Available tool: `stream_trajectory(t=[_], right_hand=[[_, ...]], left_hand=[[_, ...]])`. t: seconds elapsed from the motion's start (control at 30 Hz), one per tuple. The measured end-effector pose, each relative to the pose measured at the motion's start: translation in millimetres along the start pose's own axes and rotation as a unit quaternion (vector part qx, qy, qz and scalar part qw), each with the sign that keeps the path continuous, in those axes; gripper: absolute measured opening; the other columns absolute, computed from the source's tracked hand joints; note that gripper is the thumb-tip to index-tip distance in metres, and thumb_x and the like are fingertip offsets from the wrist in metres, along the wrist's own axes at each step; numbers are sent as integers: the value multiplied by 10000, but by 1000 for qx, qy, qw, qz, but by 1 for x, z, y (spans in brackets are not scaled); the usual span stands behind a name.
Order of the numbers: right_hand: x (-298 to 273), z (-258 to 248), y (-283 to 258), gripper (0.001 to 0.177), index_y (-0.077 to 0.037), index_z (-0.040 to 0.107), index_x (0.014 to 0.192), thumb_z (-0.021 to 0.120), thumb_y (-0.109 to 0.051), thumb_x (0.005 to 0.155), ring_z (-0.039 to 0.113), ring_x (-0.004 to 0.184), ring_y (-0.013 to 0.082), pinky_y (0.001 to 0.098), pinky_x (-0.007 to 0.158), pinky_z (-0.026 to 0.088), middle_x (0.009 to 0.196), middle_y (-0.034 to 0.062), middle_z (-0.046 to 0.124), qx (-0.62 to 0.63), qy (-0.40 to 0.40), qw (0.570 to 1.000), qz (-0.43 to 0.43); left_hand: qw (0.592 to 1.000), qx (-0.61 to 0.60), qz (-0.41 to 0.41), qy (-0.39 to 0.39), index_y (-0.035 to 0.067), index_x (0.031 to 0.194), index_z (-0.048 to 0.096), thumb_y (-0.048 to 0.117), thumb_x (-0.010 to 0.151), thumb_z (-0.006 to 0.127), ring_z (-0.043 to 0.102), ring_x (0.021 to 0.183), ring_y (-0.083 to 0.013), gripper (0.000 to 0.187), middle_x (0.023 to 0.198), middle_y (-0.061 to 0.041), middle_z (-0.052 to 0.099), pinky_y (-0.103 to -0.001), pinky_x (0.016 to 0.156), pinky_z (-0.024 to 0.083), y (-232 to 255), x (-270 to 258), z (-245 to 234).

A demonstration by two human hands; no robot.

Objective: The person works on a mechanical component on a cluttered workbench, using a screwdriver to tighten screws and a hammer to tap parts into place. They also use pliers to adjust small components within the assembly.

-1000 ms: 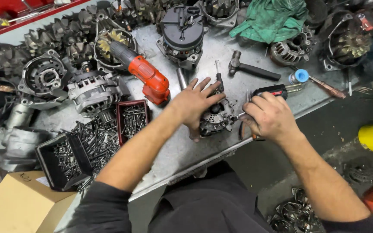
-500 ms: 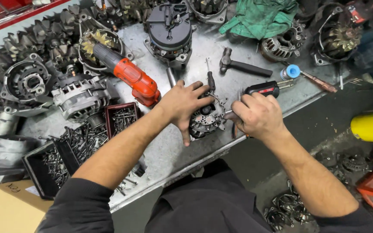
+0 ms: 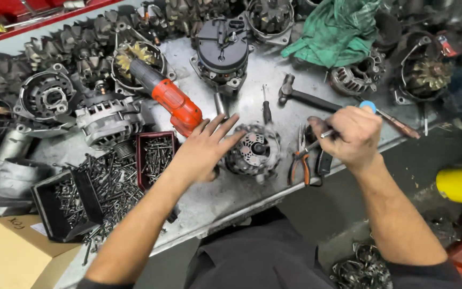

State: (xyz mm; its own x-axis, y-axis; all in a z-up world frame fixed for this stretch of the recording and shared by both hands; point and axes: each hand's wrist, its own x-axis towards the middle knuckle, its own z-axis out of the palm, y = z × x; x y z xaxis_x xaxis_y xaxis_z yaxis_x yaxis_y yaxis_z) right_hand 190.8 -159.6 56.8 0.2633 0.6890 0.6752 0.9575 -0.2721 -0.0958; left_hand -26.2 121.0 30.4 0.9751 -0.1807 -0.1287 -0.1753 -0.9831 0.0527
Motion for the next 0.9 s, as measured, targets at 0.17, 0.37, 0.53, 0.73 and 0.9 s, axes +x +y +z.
stream_trajectory(t=[0.17,0.37,0.53,0.73,0.9], right_hand=[[-1,32,5,453,-163,559,650,776,-333,1010,604,605,252,378,616,410,586,13,528,6,-14,999,-36],[-11,48,-7,417,-137,551,641,771,-264,971,548,571,243,374,624,405,579,15,487,24,9,996,-88],[-16,34,-14,401,-152,551,633,785,-234,948,545,557,228,360,616,392,569,-5,475,22,17,996,-80],[-13,40,-36,387,-164,545,639,745,-267,953,526,532,217,356,608,390,574,-11,451,3,66,992,-105],[1,12,-70,237,-182,632,833,731,-397,814,695,612,242,402,558,530,660,11,599,-120,-158,979,35]], left_hand=[[984,-161,-76,-22,185,1587,280,506,499,922,354,1462,-409,1303,1623,-180,277,-581,1168,315,40,-1,12],[954,-279,-98,45,151,1554,350,448,560,865,270,1503,-447,1159,1651,-218,210,-605,1191,278,51,1,12],[934,-322,-96,124,139,1503,449,454,596,824,274,1488,-482,1031,1634,-214,272,-659,1168,271,61,7,17],[903,-304,-76,293,185,1189,685,410,727,801,550,1340,-365,527,1340,-104,628,-551,1115,405,80,38,37],[907,-273,-101,304,263,928,684,513,696,814,561,1321,-214,365,1205,61,673,-549,1107,338,86,66,44]])
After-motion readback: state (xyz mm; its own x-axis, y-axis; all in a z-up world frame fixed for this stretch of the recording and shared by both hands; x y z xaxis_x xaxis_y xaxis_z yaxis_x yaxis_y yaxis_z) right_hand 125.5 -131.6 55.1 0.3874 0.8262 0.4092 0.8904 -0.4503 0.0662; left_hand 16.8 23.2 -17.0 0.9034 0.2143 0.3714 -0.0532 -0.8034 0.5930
